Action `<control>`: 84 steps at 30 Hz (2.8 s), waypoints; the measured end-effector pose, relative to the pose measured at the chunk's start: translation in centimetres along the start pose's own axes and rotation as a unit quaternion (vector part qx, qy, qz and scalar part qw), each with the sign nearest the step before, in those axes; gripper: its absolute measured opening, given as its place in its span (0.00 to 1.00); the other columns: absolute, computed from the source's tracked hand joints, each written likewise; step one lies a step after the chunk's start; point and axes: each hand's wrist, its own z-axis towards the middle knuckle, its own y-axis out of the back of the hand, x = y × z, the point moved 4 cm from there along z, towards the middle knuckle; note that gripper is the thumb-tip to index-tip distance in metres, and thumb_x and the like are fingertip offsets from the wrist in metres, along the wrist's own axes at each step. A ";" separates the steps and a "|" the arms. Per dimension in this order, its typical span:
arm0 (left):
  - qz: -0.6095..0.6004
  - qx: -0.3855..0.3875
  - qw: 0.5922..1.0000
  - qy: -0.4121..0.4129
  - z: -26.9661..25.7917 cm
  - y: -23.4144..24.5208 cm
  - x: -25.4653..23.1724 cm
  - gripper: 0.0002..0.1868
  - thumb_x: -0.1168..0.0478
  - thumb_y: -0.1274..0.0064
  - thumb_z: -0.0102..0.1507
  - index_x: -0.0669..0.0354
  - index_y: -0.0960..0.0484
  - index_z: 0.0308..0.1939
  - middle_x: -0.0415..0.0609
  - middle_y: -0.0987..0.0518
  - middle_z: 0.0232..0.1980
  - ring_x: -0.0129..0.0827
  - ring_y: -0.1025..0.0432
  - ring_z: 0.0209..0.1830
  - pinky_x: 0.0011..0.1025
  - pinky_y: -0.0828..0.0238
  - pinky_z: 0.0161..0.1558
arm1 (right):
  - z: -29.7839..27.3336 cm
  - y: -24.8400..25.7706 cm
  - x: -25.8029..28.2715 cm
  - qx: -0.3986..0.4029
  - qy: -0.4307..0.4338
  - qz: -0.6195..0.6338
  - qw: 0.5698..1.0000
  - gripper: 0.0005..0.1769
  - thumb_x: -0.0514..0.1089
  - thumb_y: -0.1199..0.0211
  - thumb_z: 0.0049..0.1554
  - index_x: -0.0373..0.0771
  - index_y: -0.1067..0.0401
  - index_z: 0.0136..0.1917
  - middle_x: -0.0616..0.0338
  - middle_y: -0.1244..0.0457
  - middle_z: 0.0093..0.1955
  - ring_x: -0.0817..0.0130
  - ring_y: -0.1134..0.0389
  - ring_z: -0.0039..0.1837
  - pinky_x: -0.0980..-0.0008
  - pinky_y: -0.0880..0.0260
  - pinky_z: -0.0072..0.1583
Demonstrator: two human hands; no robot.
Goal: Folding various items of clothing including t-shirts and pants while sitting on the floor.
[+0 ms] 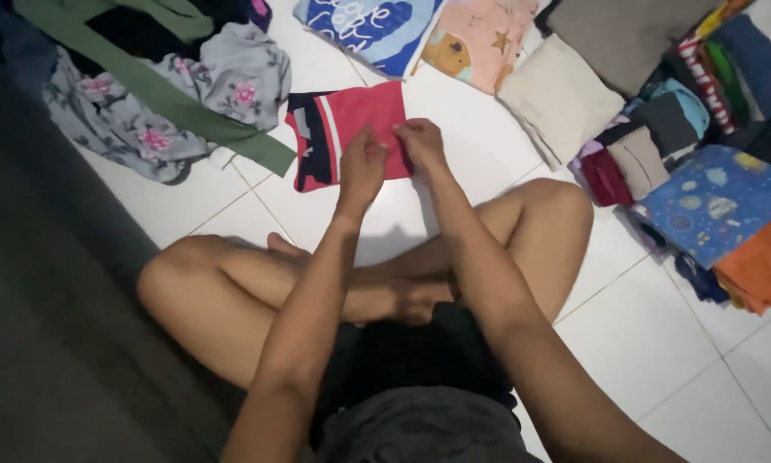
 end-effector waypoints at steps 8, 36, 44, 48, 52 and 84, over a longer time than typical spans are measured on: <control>0.172 -0.032 0.983 0.052 3.2 4.8 0.2 0.24 0.61 0.42 0.57 0.71 0.20 0.55 0.67 0.20 0.53 0.57 0.26 0.54 0.43 0.32 0.55 | -3.7 -1.8 5.6 0.133 -0.073 0.070 0.986 0.23 0.42 0.28 0.51 0.25 0.29 0.55 0.43 0.30 0.45 0.65 0.28 0.42 0.65 0.24 0.43; -0.211 0.138 0.923 0.290 2.1 3.9 6.0 0.33 0.42 0.39 0.62 0.71 0.17 0.54 0.54 0.16 0.48 0.40 0.23 0.44 0.40 0.27 0.47 | -16.9 1.9 9.6 0.336 0.485 -0.365 0.720 0.22 0.39 0.39 0.48 0.42 0.29 0.58 0.50 0.40 0.46 0.51 0.35 0.54 0.49 0.39 0.55; -0.021 0.038 0.980 0.196 1.6 3.7 6.9 0.25 0.48 0.51 0.69 0.72 0.16 0.48 0.57 0.15 0.41 0.38 0.21 0.41 0.37 0.27 0.46 | -5.1 3.8 0.0 -0.020 0.166 -0.188 0.968 0.20 0.48 0.37 0.61 0.33 0.32 0.60 0.42 0.35 0.53 0.50 0.32 0.55 0.56 0.32 0.56; -0.043 0.036 0.982 0.179 1.7 3.2 5.1 0.23 0.51 0.55 0.71 0.70 0.18 0.53 0.58 0.15 0.47 0.37 0.23 0.45 0.35 0.30 0.51 | -3.6 3.6 -0.1 0.033 -0.103 0.100 0.989 0.22 0.49 0.35 0.58 0.31 0.30 0.58 0.47 0.31 0.48 0.60 0.30 0.48 0.63 0.28 0.48; -0.106 0.060 0.982 0.143 1.5 2.1 1.1 0.22 0.52 0.54 0.71 0.70 0.21 0.57 0.56 0.16 0.52 0.36 0.25 0.49 0.34 0.29 0.53 | -4.2 4.7 0.5 0.082 -0.186 0.277 0.939 0.20 0.45 0.35 0.57 0.25 0.27 0.55 0.47 0.32 0.44 0.59 0.31 0.44 0.60 0.26 0.44; -0.107 0.262 0.885 -0.370 14.2 -54.9 -33.8 0.26 0.66 0.38 0.65 0.68 0.30 0.65 0.63 0.20 0.57 0.58 0.27 0.58 0.43 0.28 0.57 | 10.7 63.7 -0.6 -0.519 0.192 -0.090 0.828 0.21 0.40 0.34 0.64 0.36 0.35 0.68 0.42 0.32 0.61 0.46 0.28 0.61 0.58 0.30 0.61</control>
